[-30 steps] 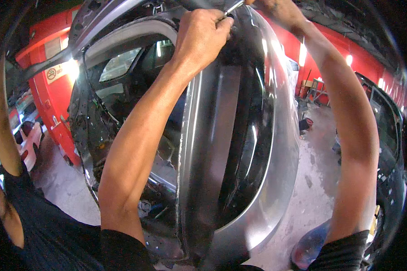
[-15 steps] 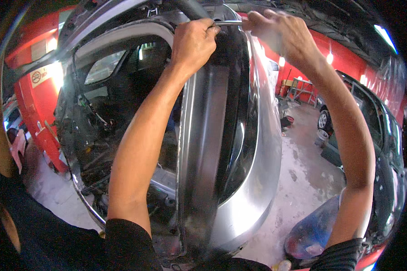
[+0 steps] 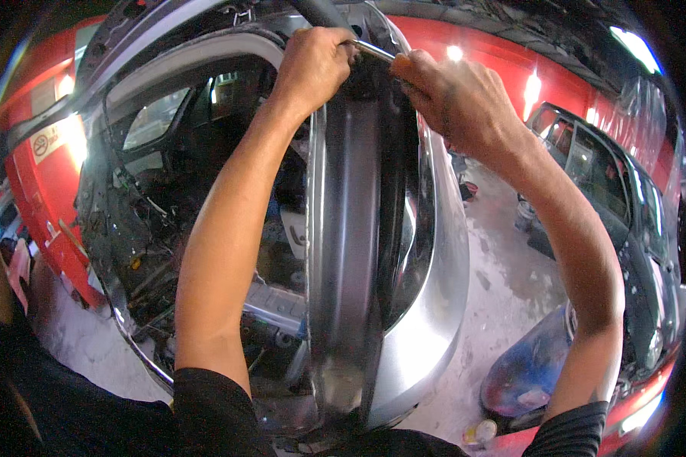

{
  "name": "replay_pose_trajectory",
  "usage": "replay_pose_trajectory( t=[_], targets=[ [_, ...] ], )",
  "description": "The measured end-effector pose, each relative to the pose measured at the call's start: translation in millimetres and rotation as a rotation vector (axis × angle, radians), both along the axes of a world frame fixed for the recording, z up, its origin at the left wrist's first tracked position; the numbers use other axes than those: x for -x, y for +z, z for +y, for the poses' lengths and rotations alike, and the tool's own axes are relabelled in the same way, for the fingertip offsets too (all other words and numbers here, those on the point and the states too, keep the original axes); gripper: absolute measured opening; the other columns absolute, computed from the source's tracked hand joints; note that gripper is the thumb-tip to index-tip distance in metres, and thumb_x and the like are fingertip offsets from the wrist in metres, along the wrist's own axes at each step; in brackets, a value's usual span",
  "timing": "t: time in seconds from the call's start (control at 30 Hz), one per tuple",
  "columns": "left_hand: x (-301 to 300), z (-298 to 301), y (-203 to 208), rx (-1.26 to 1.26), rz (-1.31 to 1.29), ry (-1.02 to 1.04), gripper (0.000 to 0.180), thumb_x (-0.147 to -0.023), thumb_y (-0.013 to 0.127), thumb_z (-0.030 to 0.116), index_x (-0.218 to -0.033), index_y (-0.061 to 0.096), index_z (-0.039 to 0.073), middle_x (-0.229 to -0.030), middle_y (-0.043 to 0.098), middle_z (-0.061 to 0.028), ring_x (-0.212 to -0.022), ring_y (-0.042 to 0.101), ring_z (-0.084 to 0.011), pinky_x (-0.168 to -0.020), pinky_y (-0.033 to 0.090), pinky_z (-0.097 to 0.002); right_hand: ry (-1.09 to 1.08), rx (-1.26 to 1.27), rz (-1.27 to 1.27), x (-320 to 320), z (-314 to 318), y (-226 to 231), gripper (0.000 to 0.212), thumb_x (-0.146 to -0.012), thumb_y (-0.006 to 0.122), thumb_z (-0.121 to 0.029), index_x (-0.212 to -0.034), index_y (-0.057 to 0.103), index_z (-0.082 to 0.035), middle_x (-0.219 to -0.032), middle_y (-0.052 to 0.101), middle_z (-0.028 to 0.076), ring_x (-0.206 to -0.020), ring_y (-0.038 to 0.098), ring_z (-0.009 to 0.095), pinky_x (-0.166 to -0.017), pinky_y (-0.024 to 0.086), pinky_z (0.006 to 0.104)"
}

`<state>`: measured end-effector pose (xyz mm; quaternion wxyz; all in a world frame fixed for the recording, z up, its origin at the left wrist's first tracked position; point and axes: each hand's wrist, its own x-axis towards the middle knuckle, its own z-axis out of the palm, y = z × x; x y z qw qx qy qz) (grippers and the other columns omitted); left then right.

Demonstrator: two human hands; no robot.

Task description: The person uses a flathead screwdriver to press a black rubber weather stripping into the channel along the upper edge of a car door frame. The person works along the top and side of the door opening, repeatedly inserting the tool and pushing the strip into place.

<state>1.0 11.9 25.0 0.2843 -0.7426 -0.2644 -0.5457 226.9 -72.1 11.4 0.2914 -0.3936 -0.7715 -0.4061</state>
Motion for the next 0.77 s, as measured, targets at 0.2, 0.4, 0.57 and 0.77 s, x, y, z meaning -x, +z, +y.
replay_pose_trajectory(
  t=[0.2,0.4,0.57,0.77],
  targets=[
    [3.9,2.8,21.9,0.022,0.159,0.012,0.016,-0.09,0.063,0.013,-0.092,0.077,0.006,-0.084,0.07,-0.0258,-0.086,0.07,-0.0453,-0.078,0.054,-0.0544,0.228,0.094,0.115,16.1,-10.0,-15.4,0.021,-0.094,0.06,-0.017,-0.112,0.068,-0.01,-0.083,0.073,0.02,-0.079,0.074,0.042,-0.072,0.06,0.0528],
    [3.5,1.3,16.9,0.047,0.129,0.058,0.018,-0.092,0.063,0.014,-0.098,0.077,0.005,-0.088,0.071,-0.0261,-0.086,0.072,-0.044,-0.077,0.055,-0.0505,0.158,0.048,-0.016,6.0,-5.5,-4.4,0.025,-0.099,0.062,-0.019,-0.121,0.063,-0.009,-0.082,0.07,0.018,-0.079,0.073,0.039,-0.072,0.057,0.0507],
    [-7.5,2.9,3.0,-0.054,0.008,-0.003,0.013,-0.088,0.066,0.012,-0.09,0.077,0.005,-0.084,0.07,-0.0278,-0.087,0.07,-0.0471,-0.081,0.055,-0.0552,0.135,-0.239,-0.196,-23.4,17.8,30.1,0.023,-0.1,0.059,-0.021,-0.122,0.063,-0.018,-0.076,0.069,0.014,-0.072,0.073,0.034,-0.061,0.058,0.0496],
    [1.1,5.0,2.8,-0.001,0.025,0.067,0.016,-0.088,0.07,0.016,-0.088,0.076,0.001,-0.085,0.071,-0.0274,-0.088,0.07,-0.0469,-0.082,0.055,-0.0552,0.129,0.072,-0.049,16.8,-0.8,-4.5,0.033,-0.099,0.066,-0.026,-0.128,0.06,-0.011,-0.086,0.071,0.021,-0.085,0.072,0.041,-0.074,0.056,0.0539]
  ],
)
